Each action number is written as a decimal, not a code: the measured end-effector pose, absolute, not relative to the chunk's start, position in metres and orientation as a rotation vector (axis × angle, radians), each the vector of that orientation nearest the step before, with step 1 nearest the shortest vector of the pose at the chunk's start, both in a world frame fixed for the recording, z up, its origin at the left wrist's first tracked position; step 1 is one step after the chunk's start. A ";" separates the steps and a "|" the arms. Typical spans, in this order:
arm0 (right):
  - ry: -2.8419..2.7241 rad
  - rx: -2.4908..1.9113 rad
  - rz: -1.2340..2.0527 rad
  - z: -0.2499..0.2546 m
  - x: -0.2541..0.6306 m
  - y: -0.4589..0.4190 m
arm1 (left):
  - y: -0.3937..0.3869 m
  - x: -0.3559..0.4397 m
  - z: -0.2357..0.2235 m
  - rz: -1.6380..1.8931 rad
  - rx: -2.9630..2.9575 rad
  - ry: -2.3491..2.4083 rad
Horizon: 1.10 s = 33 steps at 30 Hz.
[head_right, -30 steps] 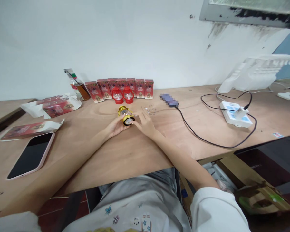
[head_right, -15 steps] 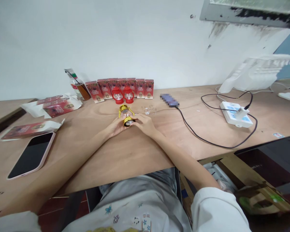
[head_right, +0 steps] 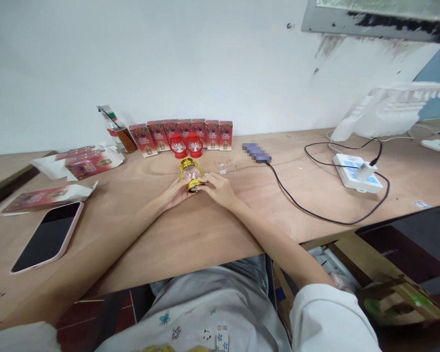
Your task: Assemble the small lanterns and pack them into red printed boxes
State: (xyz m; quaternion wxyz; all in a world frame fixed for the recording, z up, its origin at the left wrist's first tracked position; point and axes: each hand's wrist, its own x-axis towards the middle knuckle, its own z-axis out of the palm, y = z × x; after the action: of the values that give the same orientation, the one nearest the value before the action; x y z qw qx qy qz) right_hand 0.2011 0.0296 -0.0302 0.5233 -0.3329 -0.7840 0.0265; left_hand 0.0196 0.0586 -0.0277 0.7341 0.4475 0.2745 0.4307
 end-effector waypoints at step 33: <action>-1.931 -1.452 -0.140 -0.049 0.246 0.070 | 0.052 0.028 -0.024 1.077 1.115 0.792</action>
State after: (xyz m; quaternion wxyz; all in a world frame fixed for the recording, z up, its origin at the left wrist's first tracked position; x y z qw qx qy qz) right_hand 0.2465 0.0700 -0.0495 0.3529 -0.5614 -0.7466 -0.0543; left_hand 0.0278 0.0523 -0.0240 0.6446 0.4896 0.3480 0.4729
